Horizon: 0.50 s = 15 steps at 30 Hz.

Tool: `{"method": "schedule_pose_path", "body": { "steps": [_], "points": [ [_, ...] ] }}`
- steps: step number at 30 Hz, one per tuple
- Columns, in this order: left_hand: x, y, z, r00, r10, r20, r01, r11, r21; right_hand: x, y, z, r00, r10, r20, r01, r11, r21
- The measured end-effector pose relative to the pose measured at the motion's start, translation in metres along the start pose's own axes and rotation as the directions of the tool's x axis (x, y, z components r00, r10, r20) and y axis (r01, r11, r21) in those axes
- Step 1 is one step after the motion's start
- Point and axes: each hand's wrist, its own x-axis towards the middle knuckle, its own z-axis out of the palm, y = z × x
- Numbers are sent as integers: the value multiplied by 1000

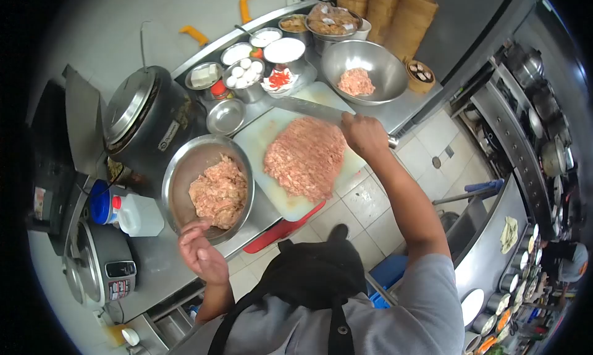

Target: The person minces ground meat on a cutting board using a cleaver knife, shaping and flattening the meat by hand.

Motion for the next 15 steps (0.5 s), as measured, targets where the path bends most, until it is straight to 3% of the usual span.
{"method": "schedule_pose_path", "body": {
  "steps": [3, 5, 6, 7, 9, 10, 12, 15],
  "points": [
    [0, -5, 55, 997, -4, 77, 12, 993, -116, 20, 29, 61, 992, -70, -106, 75, 996, 39],
    [3, -8, 98, 983, -15, 183, 45, 986, -159, 32, 32, 77, 996, -10, -84, 25, 984, 176],
    [4, -8, 125, 972, -5, 235, 47, 984, -170, 42, 36, 96, 996, -26, 82, 10, 982, 191],
    [3, -8, 157, 957, 11, 291, 47, 980, -193, 43, 41, 126, 994, -107, 13, 101, 966, 236],
    [0, -9, 218, 935, 25, 354, 65, 968, -240, 40, 46, 161, 996, -10, -87, 42, 927, 373],
    [0, -9, 249, 921, 35, 388, 73, 962, -262, 35, 45, 176, 991, 16, -133, 31, 939, 344],
    [-4, -6, 310, 892, 25, 452, 113, 954, -276, -4, 83, 104, 967, -176, -186, 247, 832, 497],
    [-14, 0, 397, 829, 47, 557, 173, 925, -337, -68, 166, 37, 998, 18, -66, 30, 753, 657]
  ]
}}
